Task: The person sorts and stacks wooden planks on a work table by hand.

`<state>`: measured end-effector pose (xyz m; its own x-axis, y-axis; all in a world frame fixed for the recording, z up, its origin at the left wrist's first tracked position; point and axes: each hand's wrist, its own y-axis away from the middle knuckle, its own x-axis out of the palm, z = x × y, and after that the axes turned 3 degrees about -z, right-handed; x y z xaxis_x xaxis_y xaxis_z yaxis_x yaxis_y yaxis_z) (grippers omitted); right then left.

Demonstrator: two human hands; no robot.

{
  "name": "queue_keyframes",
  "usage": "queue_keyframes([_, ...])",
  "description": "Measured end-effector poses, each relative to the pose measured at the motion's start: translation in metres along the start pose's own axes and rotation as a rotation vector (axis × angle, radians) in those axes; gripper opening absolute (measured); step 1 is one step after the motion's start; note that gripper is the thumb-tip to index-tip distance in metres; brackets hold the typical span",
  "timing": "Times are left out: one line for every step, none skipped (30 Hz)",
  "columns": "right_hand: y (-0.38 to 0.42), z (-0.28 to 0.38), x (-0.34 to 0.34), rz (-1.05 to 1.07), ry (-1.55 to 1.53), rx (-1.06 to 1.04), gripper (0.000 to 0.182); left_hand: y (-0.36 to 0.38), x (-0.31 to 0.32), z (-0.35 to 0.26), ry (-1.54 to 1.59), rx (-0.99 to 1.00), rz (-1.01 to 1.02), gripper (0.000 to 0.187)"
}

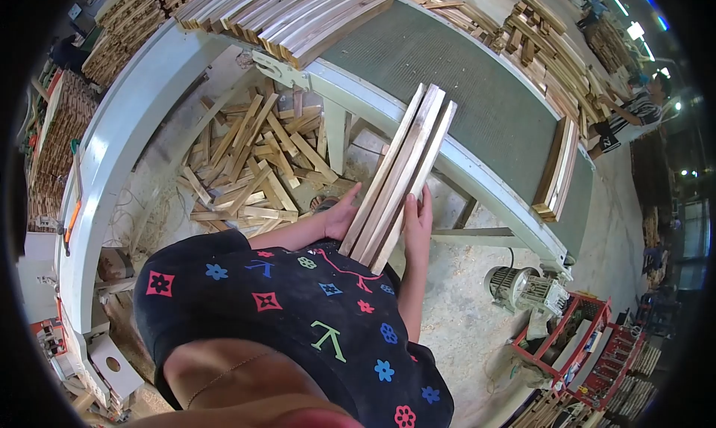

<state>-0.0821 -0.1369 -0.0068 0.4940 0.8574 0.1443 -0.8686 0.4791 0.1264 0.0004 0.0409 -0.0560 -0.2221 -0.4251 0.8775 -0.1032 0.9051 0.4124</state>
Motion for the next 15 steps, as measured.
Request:
queue_keyframes([0.000,-0.001,0.001,-0.001,0.024,-0.026,0.054,-0.001,0.000,0.004,-0.043,0.022,-0.029,0.097])
queue_keyframes([-0.001,0.000,0.001,-0.003,0.051,-0.052,0.054,-0.006,0.000,0.009,-0.085,0.043,-0.055,0.097])
queue_keyframes([-0.002,0.000,0.002,-0.005,0.078,-0.081,0.053,-0.010,-0.002,0.011,-0.128,0.067,-0.080,0.097])
queue_keyframes([-0.002,-0.001,0.004,-0.040,0.094,-0.097,0.053,-0.015,-0.008,0.012,-0.142,0.037,-0.066,0.097])
queue_keyframes([-0.001,-0.003,0.007,-0.072,0.112,-0.111,0.053,-0.020,-0.016,0.014,-0.153,0.007,-0.051,0.098])
queue_keyframes([0.001,-0.005,0.011,-0.104,0.131,-0.126,0.052,-0.021,-0.015,0.014,-0.163,-0.021,-0.037,0.098])
queue_keyframes([0.004,-0.002,0.017,-0.107,0.129,-0.109,0.053,-0.020,-0.015,0.016,-0.162,-0.013,-0.049,0.098])
queue_keyframes([0.004,-0.004,0.014,-0.075,0.083,-0.102,0.052,-0.019,-0.014,0.019,-0.152,-0.010,-0.067,0.097])
queue_keyframes([0.004,-0.007,0.013,-0.043,0.037,-0.093,0.052,-0.016,-0.011,0.020,-0.141,-0.009,-0.085,0.096])
queue_keyframes([0.003,-0.008,0.011,-0.010,-0.008,-0.084,0.052,-0.014,-0.009,0.022,-0.130,-0.006,-0.102,0.096])
queue_keyframes([0.002,-0.008,0.009,-0.020,0.043,-0.092,0.052,-0.012,-0.012,0.026,-0.105,0.007,-0.112,0.095])
queue_keyframes([0.003,0.000,0.012,-0.025,0.077,-0.060,0.052,-0.013,-0.015,0.029,-0.088,0.021,-0.115,0.095])
queue_keyframes([0.002,0.010,0.017,-0.040,0.109,-0.047,0.053,-0.019,-0.016,0.025,-0.088,0.036,-0.106,0.094])
queue_keyframes([-0.001,0.016,0.018,-0.063,0.142,-0.031,0.054,-0.024,-0.015,0.028,-0.055,0.106,-0.116,0.090])
queue_keyframes([-0.008,-0.003,0.009,-0.074,0.103,-0.040,0.054,-0.019,-0.005,0.022,-0.018,0.121,-0.025,0.089])
